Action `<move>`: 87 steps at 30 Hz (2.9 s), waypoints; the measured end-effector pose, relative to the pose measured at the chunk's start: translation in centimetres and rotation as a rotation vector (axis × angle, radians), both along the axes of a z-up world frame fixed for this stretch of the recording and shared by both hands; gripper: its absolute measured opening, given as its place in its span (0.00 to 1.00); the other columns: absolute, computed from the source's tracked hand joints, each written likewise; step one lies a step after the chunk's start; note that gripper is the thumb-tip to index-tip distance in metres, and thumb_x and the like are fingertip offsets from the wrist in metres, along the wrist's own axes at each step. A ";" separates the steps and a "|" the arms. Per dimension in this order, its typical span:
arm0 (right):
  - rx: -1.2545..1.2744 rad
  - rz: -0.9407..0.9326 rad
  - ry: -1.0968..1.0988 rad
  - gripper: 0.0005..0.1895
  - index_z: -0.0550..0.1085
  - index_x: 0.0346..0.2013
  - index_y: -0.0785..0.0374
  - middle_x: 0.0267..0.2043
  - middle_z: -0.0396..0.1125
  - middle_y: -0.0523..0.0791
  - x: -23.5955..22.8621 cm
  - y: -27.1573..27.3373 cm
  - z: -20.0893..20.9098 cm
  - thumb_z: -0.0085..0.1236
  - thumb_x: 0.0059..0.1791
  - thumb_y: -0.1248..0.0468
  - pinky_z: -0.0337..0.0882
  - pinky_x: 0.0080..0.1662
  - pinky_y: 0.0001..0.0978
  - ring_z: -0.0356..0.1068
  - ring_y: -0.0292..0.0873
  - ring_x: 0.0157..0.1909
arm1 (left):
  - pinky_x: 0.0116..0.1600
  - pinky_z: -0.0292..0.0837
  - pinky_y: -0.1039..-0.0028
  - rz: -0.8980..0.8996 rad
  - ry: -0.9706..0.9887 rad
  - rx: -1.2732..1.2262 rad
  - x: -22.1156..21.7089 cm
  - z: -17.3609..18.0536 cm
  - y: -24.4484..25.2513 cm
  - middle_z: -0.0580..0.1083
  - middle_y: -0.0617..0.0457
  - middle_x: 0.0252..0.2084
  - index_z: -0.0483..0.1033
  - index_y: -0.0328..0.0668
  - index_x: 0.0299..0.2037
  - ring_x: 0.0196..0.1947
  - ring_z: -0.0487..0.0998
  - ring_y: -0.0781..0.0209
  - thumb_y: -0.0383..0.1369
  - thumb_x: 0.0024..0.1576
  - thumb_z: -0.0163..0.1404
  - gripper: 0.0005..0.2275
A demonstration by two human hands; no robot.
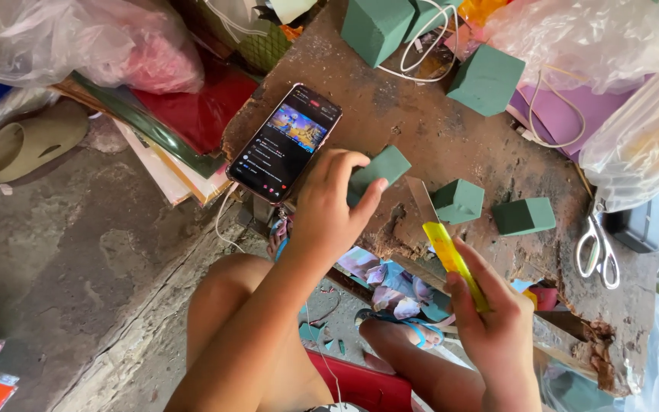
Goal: The person cuts green foam blocks into smaller pieces using a yellow utility knife on a wooden table. They repeatedly slice the blocks, separate the pieces, and place them into a plastic bag on the floor.
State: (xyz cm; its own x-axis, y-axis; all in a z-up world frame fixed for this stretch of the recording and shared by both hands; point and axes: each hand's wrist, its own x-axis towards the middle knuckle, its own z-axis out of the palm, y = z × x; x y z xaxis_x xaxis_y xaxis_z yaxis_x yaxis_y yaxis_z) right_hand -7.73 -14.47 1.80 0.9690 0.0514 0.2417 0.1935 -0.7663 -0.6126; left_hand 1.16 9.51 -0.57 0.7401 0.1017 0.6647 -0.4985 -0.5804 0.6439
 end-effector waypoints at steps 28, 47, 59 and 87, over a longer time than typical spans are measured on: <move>-0.278 0.262 -0.184 0.22 0.76 0.62 0.57 0.38 0.74 0.45 5.3 1.9 2.5 0.57 0.53 0.69 0.65 0.30 0.35 0.60 0.42 0.25 | 0.46 0.74 0.62 0.044 -0.041 0.030 -0.2 -1.4 -0.6 0.76 0.47 0.40 0.68 0.38 0.43 0.40 0.78 0.47 0.35 0.53 0.64 0.17; -0.226 0.237 -0.169 0.25 0.74 0.63 0.50 0.48 0.77 0.44 4.0 0.2 -1.6 0.55 0.51 0.69 0.70 0.31 0.35 0.72 0.40 0.29 | 0.55 0.77 0.67 -0.029 -0.281 -0.145 -1.4 0.4 -0.1 0.78 0.46 0.48 0.72 0.37 0.45 0.46 0.82 0.52 0.34 0.55 0.62 0.15; -0.283 -0.046 -0.436 0.22 0.76 0.63 0.69 0.37 0.70 0.60 9.4 -3.1 -2.9 0.55 0.53 0.73 0.73 0.37 0.55 0.72 0.64 0.35 | 0.39 0.82 0.68 -0.482 0.403 -1.393 0.7 -2.0 -0.9 0.77 0.48 0.45 0.70 0.44 0.48 0.37 0.80 0.57 0.37 0.57 0.56 0.13; -0.047 0.041 -0.647 0.20 0.75 0.51 0.59 0.52 0.66 0.50 6.9 -1.5 -2.6 0.66 0.47 0.59 0.62 0.59 0.50 0.67 0.58 0.57 | 0.50 0.74 0.62 0.092 -0.092 -0.157 3.9 -2.1 -3.4 0.73 0.57 0.46 0.76 0.53 0.42 0.45 0.80 0.53 0.48 0.54 0.62 0.15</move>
State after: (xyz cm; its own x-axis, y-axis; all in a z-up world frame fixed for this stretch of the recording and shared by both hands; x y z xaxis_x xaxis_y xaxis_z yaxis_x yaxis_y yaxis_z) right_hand -0.82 -15.99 -0.77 0.6257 0.1099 0.7723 0.5415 -0.7738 -0.3286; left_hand 5.06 6.13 -2.64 0.6596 0.2738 0.7000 -0.5089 -0.5227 0.6840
